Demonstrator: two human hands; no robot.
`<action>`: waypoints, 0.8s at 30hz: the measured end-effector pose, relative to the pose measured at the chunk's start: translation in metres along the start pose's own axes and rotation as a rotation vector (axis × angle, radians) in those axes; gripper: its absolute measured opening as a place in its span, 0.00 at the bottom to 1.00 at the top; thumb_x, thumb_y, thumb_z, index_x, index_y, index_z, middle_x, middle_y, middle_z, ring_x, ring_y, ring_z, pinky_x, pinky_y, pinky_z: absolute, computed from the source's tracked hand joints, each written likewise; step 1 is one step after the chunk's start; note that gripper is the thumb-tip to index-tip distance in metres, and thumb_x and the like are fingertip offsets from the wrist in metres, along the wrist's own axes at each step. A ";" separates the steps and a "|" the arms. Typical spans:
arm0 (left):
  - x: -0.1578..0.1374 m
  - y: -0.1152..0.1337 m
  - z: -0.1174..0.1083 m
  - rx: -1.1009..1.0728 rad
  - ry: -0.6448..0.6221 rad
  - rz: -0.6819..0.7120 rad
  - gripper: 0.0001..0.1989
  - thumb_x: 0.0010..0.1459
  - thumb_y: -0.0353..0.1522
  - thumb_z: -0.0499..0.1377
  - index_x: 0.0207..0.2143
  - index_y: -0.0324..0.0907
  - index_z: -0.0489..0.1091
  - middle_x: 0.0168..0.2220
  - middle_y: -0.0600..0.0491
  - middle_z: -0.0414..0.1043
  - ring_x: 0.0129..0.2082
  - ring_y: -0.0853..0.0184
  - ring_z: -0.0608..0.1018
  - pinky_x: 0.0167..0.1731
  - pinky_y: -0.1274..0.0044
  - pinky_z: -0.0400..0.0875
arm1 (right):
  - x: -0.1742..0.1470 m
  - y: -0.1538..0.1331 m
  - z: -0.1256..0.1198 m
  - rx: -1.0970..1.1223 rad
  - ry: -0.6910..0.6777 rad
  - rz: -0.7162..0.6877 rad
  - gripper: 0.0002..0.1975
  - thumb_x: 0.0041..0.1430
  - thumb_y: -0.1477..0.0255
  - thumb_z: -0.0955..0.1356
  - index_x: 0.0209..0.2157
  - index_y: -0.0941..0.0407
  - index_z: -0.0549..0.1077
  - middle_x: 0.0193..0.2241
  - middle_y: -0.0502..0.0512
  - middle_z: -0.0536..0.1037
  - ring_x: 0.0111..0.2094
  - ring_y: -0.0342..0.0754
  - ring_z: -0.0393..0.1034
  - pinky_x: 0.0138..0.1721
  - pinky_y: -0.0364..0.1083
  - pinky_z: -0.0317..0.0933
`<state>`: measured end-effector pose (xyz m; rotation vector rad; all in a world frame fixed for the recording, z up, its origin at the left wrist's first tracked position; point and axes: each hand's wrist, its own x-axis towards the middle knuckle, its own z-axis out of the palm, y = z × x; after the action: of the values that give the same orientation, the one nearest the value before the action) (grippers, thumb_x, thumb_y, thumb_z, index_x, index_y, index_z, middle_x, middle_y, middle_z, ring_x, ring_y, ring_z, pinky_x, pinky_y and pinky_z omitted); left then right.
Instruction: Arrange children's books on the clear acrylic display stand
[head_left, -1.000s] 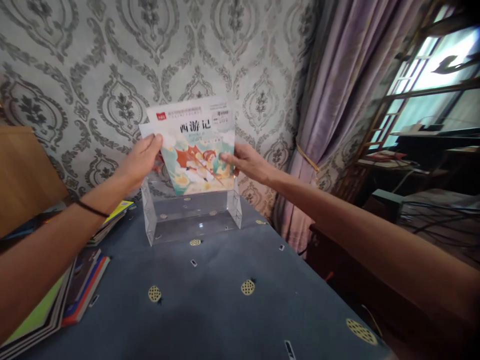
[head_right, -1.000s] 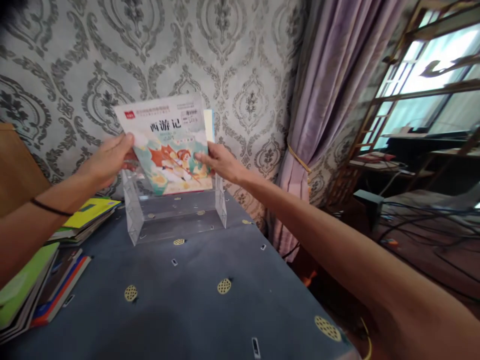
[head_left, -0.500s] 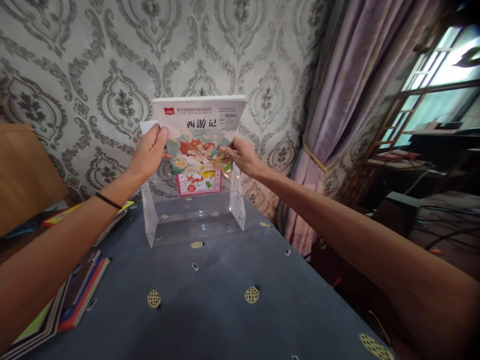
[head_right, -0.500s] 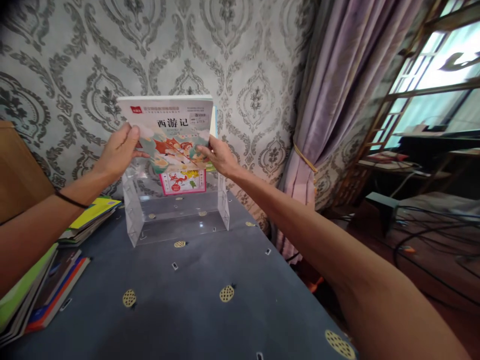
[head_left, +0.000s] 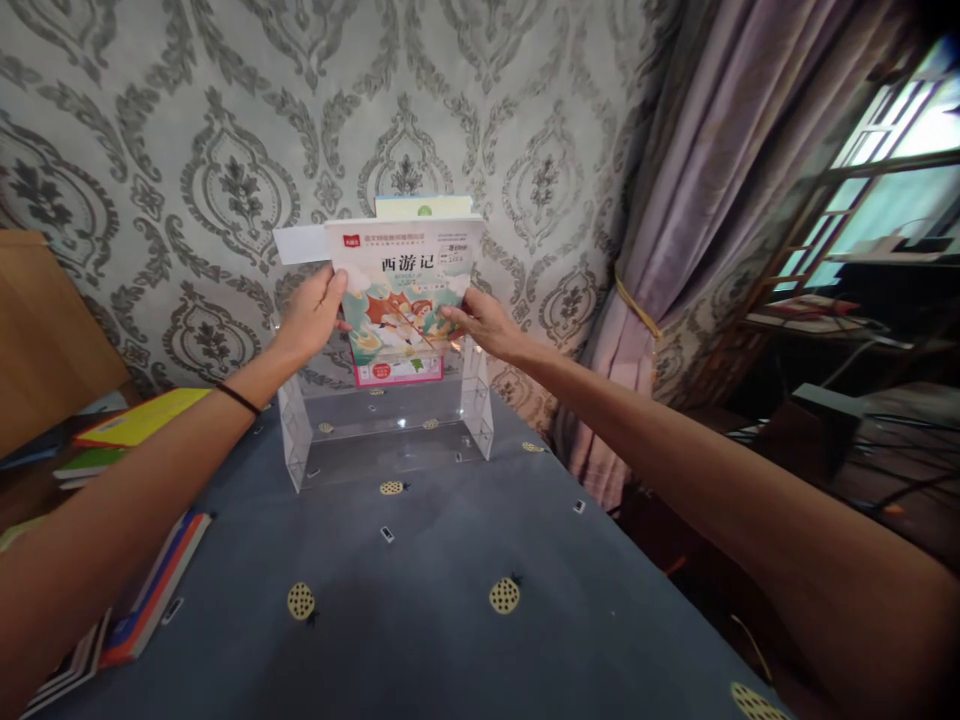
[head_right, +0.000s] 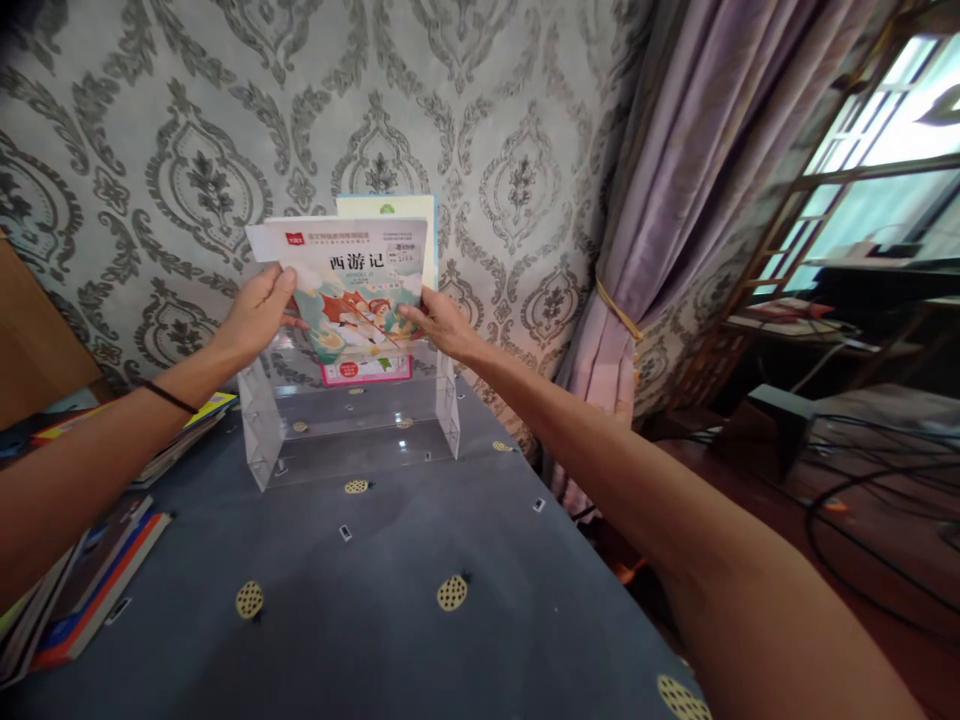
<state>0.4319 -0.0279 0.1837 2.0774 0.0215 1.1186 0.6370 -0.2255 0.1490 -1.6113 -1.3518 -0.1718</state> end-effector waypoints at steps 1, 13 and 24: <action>0.001 -0.001 0.001 0.034 0.000 -0.009 0.19 0.68 0.47 0.53 0.41 0.40 0.68 0.35 0.49 0.70 0.31 0.66 0.75 0.31 0.74 0.77 | 0.000 0.000 0.000 -0.017 -0.003 0.016 0.16 0.65 0.58 0.69 0.39 0.57 0.70 0.32 0.53 0.73 0.31 0.47 0.73 0.30 0.46 0.73; -0.005 -0.017 0.005 0.847 -0.071 -0.080 0.24 0.72 0.43 0.40 0.44 0.37 0.70 0.41 0.36 0.77 0.51 0.45 0.78 0.54 0.59 0.68 | -0.007 -0.015 0.009 -0.772 -0.188 0.264 0.17 0.72 0.61 0.62 0.38 0.58 0.73 0.40 0.62 0.79 0.41 0.52 0.72 0.35 0.44 0.57; -0.008 -0.030 0.014 0.731 -0.190 -0.103 0.21 0.70 0.41 0.46 0.58 0.38 0.62 0.51 0.36 0.77 0.46 0.48 0.82 0.46 0.62 0.74 | -0.005 -0.012 0.012 -0.786 -0.270 0.298 0.20 0.74 0.61 0.61 0.36 0.59 0.76 0.33 0.60 0.82 0.37 0.48 0.77 0.34 0.41 0.58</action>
<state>0.4466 -0.0174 0.1550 2.7766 0.5057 0.9213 0.6202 -0.2215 0.1464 -2.5494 -1.2936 -0.3433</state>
